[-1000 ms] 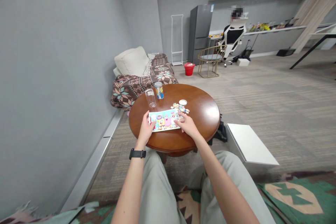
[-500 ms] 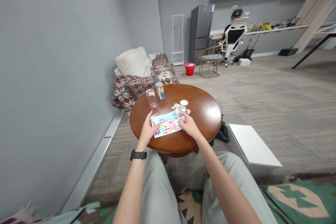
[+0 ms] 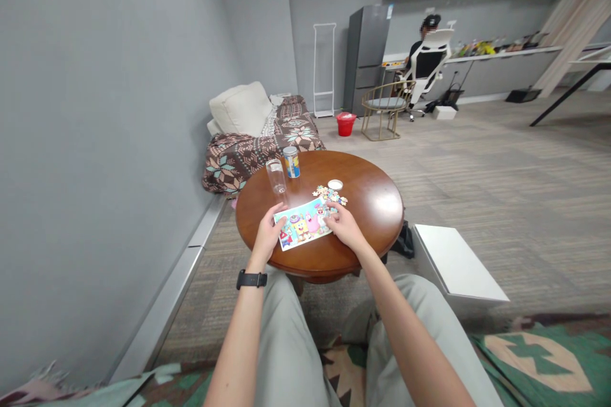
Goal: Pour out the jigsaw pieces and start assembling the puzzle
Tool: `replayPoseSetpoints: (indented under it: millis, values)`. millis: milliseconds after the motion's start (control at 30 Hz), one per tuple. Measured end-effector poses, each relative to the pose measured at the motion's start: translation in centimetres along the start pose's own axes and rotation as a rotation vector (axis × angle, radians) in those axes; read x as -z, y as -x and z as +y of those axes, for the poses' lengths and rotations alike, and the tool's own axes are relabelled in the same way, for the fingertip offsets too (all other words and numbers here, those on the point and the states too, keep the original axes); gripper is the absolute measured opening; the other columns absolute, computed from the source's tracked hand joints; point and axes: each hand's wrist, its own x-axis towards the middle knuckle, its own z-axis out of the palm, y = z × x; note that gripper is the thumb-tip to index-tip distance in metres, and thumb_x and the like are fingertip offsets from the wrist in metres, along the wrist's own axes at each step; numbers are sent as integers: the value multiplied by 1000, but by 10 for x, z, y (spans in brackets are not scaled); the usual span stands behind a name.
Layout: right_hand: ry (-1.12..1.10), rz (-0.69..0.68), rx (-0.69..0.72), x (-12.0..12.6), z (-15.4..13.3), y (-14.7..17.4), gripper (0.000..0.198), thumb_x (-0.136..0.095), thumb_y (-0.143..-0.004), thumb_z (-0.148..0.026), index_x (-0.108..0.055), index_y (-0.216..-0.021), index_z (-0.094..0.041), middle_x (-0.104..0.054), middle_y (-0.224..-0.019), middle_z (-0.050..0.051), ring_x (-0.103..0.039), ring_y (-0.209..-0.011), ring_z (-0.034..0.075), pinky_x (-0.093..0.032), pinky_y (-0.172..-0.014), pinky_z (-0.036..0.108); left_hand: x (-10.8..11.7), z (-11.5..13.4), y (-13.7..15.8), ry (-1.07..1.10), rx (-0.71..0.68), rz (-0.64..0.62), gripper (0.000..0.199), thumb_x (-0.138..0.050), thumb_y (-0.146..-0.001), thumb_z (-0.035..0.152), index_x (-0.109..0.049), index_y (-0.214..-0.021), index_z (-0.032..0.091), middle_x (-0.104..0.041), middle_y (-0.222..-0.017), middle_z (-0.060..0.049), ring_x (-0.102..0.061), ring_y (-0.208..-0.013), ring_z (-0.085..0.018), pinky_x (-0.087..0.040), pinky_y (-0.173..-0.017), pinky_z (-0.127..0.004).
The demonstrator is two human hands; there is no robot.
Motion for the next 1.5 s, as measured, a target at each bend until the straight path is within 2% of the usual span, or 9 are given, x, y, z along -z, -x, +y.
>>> replayPoseSetpoints:
  millis: [233, 467, 600, 700, 900, 1200, 1500]
  values:
    - [-18, 16, 18, 0, -4, 2, 50, -53, -74, -34, -57, -120, -16, -38, -53, -11, -38, -51, 13, -29, -55, 26, -1, 2, 0, 10, -9, 9, 53, -72, -74, 33, -63, -123, 16, -65, -134, -16, -62, -122, -29, -47, -105, -44]
    - [-31, 4, 51, 1, -8, 3, 57, -52, -76, -32, -56, -131, -18, -32, -54, -11, -34, -52, 13, -29, -57, 26, -1, 5, 2, 4, 14, -14, 48, -73, -72, 34, -68, -116, 16, -70, -125, -15, -67, -111, -28, -52, -97, -43]
    - [-28, 0, 48, 2, -10, 4, 61, -51, -76, -32, -55, -135, -18, -30, -55, -11, -32, -53, 13, -28, -57, 26, -1, 5, 1, 16, 15, -17, 47, -66, -69, 22, -68, -116, 16, -71, -124, -13, -66, -112, -27, -52, -98, -42]
    - [-36, 4, 40, 1, -10, 4, 62, -52, -75, -32, -56, -135, -16, -31, -54, -11, -32, -52, 13, -28, -57, 26, 0, 5, 1, 41, 9, -35, 54, -61, -63, 13, -68, -116, 16, -71, -124, -13, -65, -116, -27, -51, -100, -41]
    - [-29, 15, 21, 1, -7, 2, 71, -51, -76, -31, -49, -144, -12, -34, -54, -11, -34, -53, 12, -30, -59, 26, 1, 5, 1, 53, 20, -55, 57, -64, -62, 13, -66, -118, 17, -69, -126, -14, -65, -118, -29, -53, -98, -44]
    - [-29, 1, 37, 1, -7, 2, 62, -52, -76, -30, -60, -136, -15, -31, -54, -10, -29, -53, 12, -27, -56, 26, 1, 6, 1, 52, 21, -50, 58, -62, -61, 12, -65, -119, 16, -70, -125, -14, -65, -118, -28, -54, -96, -42]
    - [-3, -7, 50, 1, -5, 1, 53, -50, -75, -30, -69, -123, -15, -28, -55, -8, -27, -54, 11, -24, -56, 26, 1, 5, 0, 32, 8, -38, 52, -65, -66, 17, -64, -118, 17, -71, -123, -14, -64, -119, -28, -49, -103, -44]
